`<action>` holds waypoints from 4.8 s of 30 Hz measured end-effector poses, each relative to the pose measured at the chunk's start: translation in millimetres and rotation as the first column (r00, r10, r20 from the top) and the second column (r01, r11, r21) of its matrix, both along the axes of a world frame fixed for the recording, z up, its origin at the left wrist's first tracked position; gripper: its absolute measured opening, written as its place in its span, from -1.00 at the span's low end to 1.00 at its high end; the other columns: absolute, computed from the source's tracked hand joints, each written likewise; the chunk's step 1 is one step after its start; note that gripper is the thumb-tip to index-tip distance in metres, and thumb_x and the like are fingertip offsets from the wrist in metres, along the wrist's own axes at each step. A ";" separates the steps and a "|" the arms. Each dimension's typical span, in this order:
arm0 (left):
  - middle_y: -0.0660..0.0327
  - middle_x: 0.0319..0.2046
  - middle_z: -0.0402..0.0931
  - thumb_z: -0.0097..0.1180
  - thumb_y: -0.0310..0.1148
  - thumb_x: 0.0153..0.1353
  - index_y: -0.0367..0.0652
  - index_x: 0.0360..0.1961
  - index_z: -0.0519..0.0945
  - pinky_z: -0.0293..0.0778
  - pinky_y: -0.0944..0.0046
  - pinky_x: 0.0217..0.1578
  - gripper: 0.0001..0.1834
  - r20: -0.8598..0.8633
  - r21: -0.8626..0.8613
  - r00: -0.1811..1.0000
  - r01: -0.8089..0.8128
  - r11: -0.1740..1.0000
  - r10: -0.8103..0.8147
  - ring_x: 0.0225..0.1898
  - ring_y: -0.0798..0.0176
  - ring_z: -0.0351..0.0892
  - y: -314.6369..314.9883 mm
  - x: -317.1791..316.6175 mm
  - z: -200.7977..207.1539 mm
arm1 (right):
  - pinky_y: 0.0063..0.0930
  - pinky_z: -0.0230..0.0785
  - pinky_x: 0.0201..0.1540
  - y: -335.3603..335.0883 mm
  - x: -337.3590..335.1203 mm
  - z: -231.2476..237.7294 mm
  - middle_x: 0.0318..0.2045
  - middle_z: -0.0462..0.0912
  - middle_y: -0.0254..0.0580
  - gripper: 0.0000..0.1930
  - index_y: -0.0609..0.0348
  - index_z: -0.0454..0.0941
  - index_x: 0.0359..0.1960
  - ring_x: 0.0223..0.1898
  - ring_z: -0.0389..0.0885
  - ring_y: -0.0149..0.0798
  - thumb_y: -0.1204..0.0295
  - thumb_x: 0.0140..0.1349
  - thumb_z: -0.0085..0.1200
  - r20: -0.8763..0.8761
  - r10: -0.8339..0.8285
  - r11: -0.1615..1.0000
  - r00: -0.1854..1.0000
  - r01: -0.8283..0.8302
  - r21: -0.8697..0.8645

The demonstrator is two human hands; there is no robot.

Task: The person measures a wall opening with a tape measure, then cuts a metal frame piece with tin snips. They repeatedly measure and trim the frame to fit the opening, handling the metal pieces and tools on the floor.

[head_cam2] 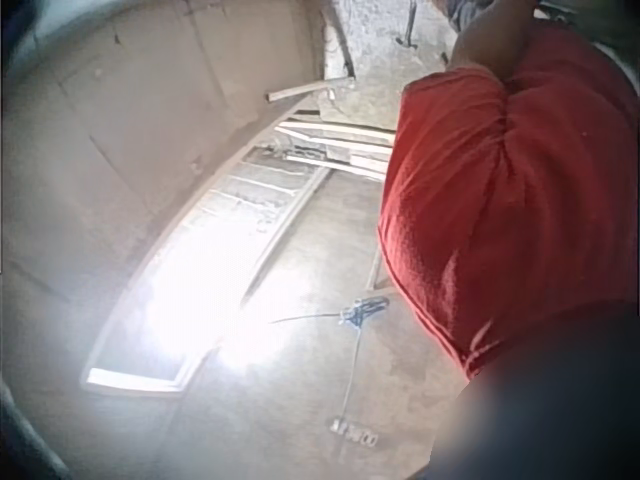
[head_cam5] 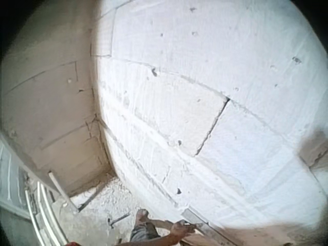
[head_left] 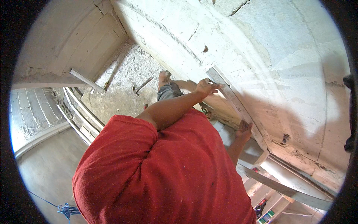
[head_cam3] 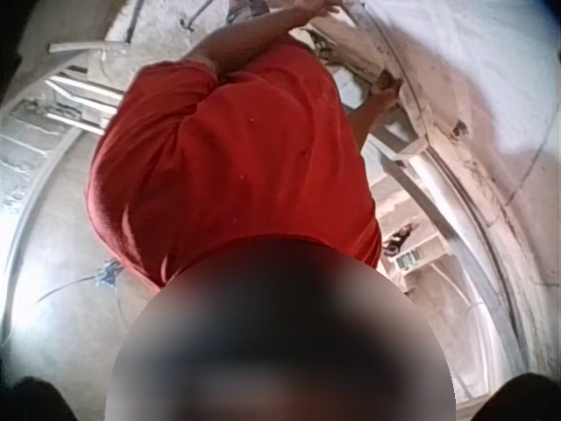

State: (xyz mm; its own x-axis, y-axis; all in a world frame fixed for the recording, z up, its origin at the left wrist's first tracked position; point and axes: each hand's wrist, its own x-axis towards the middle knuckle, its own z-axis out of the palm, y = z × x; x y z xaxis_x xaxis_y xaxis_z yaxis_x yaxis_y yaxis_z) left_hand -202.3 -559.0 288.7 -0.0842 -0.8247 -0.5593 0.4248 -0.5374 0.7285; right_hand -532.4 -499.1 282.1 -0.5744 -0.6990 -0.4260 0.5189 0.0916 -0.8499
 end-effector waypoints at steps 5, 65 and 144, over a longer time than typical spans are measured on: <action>0.06 -0.07 0.59 0.24 0.06 0.14 -0.32 -0.03 0.44 0.53 0.16 -0.13 -0.36 -0.088 0.020 0.992 0.088 0.996 -0.086 -0.16 0.12 0.62 -1.5 -5.1 -0.7 | -0.08 0.48 0.11 2.1 -10.2 -12.9 -0.02 0.53 0.08 -0.53 0.31 0.34 0.13 0.03 0.51 0.07 0.28 0.30 0.11 0.039 0.004 0.999 0.999 -0.002 -0.046; 0.09 -0.27 0.58 -0.14 0.42 0.14 -0.12 -0.24 0.62 0.36 0.03 -0.12 -0.25 0.445 0.830 0.004 0.375 0.414 -0.896 -0.17 0.07 0.52 384.4 303.7 -251.2 | -0.12 0.37 0.01 1.1 80.7 -24.6 -0.21 0.57 -0.21 -0.65 0.05 0.50 -0.09 -0.15 0.55 -0.17 0.14 0.22 0.20 0.111 0.373 0.926 0.921 -0.377 0.015; -0.12 0.17 0.34 0.08 -0.49 0.29 -0.35 0.26 0.23 0.42 0.19 0.13 -0.45 -0.119 -0.219 0.895 0.399 0.890 -0.431 0.19 0.10 0.40 -57.2 79.5 -52.0 | -0.09 0.41 0.00 -10.9 164.5 -7.4 0.07 0.55 -0.16 -0.49 0.11 0.43 0.15 0.01 0.56 -0.16 0.08 0.28 0.08 -0.053 0.453 0.889 0.890 -0.455 -0.045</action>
